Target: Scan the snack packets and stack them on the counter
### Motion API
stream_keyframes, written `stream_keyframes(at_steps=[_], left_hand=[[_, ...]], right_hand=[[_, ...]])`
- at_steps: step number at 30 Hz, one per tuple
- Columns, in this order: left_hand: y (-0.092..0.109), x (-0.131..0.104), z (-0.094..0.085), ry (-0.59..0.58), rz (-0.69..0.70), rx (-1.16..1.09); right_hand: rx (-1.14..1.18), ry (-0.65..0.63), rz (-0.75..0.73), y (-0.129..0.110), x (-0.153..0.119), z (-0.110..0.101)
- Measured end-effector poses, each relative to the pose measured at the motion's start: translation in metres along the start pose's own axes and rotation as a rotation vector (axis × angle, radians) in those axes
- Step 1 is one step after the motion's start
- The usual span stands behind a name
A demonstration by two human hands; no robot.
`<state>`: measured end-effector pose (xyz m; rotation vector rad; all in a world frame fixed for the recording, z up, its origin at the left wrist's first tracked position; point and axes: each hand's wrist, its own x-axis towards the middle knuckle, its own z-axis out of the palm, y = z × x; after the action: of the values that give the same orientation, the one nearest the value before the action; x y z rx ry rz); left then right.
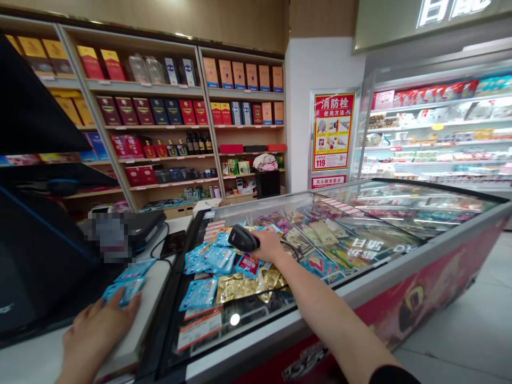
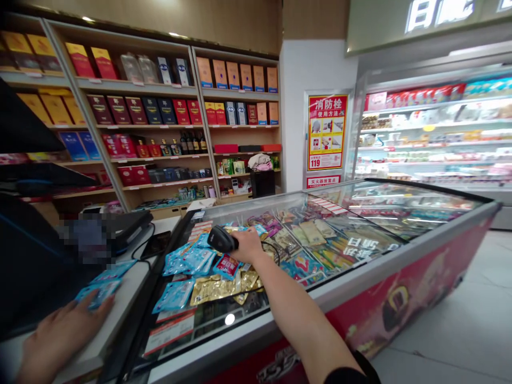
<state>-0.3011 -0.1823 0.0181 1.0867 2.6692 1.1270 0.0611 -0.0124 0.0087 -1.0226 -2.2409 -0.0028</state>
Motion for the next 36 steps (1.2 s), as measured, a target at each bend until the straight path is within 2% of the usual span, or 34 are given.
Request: stream_keyframes(at_steps=[5,10,15,19,23,28,33,36], left_hand=[[0.004,-0.014,0.001,0.033,0.057,0.194],[-0.002,-0.016,0.002,0.121,0.121,0.138],[-0.006,-0.013,0.002,0.023,0.140,0.354],[-0.009,-0.013,0.005,0.018,0.135,0.427],[-0.010,-0.006,0.003,0.043,0.192,0.419],[-0.007,0.005,-0.001,-0.076,0.161,0.519],[-0.012,0.012,0.005,-0.003,0.103,0.454],[-0.018,0.018,0.008,0.034,0.098,0.333]], right_hand=[[-0.016,0.019,-0.014,0.001,-0.003,0.004],[-0.028,-0.013,-0.030,-0.005,-0.006,0.005],[-0.016,-0.020,-0.031,-0.006,-0.006,0.007],[0.035,0.037,-0.017,0.000,-0.005,0.012],[0.046,0.100,-0.035,0.008,-0.005,0.017],[0.048,0.144,-0.094,0.018,-0.004,0.025],[0.098,0.149,-0.136,0.019,-0.004,0.026],[0.097,0.169,-0.098,0.015,-0.004,0.022]])
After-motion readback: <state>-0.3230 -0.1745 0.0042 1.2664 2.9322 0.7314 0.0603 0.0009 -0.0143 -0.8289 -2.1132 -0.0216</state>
